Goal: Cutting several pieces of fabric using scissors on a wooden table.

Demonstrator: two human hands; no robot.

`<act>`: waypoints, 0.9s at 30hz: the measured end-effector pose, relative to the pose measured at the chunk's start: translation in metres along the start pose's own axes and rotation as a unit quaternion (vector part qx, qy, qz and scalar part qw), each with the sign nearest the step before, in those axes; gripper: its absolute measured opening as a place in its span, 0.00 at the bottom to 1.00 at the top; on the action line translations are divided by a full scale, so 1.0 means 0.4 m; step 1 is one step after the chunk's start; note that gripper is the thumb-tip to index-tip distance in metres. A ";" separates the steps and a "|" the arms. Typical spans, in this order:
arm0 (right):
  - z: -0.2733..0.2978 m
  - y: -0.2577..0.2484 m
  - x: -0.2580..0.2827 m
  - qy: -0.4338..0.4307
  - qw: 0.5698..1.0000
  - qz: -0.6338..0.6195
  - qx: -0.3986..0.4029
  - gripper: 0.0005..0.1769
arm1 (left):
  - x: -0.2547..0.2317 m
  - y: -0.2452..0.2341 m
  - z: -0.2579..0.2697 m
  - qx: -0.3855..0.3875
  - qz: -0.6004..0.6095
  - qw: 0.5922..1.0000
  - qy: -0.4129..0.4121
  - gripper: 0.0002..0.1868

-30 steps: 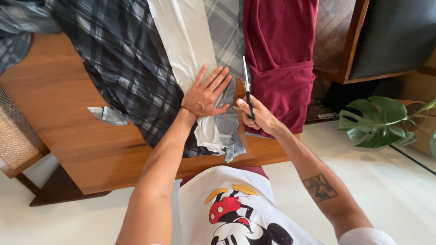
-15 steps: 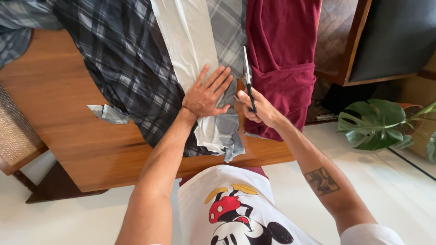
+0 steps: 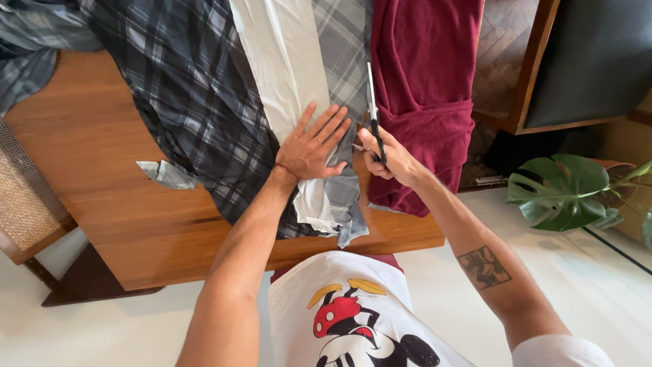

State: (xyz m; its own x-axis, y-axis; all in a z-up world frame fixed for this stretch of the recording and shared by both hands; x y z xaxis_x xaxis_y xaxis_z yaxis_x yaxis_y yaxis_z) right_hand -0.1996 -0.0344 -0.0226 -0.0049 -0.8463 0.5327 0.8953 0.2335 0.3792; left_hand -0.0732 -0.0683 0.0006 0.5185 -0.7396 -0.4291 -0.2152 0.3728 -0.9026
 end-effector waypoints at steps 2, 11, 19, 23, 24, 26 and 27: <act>-0.005 -0.010 -0.005 0.008 1.000 -0.005 -0.007 0.27 | 0.001 0.002 -0.002 0.004 -0.001 1.000 0.000 0.48; -0.020 -0.015 0.021 -0.004 1.000 -0.014 0.003 0.27 | -0.002 0.002 0.000 0.010 -0.013 1.000 0.000 0.49; -0.027 -0.007 0.058 -0.013 1.000 -0.020 0.009 0.27 | -0.005 -0.008 -0.002 0.012 -0.011 1.000 -0.002 0.49; -0.023 -0.007 0.070 -0.011 1.000 -0.011 -0.003 0.25 | -0.001 -0.013 -0.003 0.002 -0.006 1.000 0.000 0.50; -0.025 -0.009 0.071 -0.010 1.000 -0.012 -0.003 0.25 | -0.003 -0.011 -0.001 0.003 -0.006 1.000 0.000 0.50; -0.030 -0.003 0.091 -0.039 0.999 -0.023 0.023 0.26 | -0.007 -0.011 0.002 0.000 -0.006 1.000 0.004 0.49; -0.035 -0.006 0.090 -0.040 0.999 -0.022 0.024 0.26 | -0.005 -0.013 0.001 -0.001 -0.008 1.000 0.003 0.49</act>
State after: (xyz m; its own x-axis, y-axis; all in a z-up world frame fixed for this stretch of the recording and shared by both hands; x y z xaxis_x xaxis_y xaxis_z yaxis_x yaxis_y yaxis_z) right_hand -0.1955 -0.0720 -0.0151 -0.0814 -0.8158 0.5726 0.8712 0.2209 0.4385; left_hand -0.0728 -0.0684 0.0062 0.5161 -0.7494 -0.4147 -0.2079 0.3601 -0.9095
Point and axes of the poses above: each hand's wrist, its own z-axis away from the middle knuckle, its own y-axis out of the palm, x = y × z, the point moved 10 cm from there along -z, towards the middle knuckle, and after that the axes turned 7 degrees about x, right-handed, at the moved point
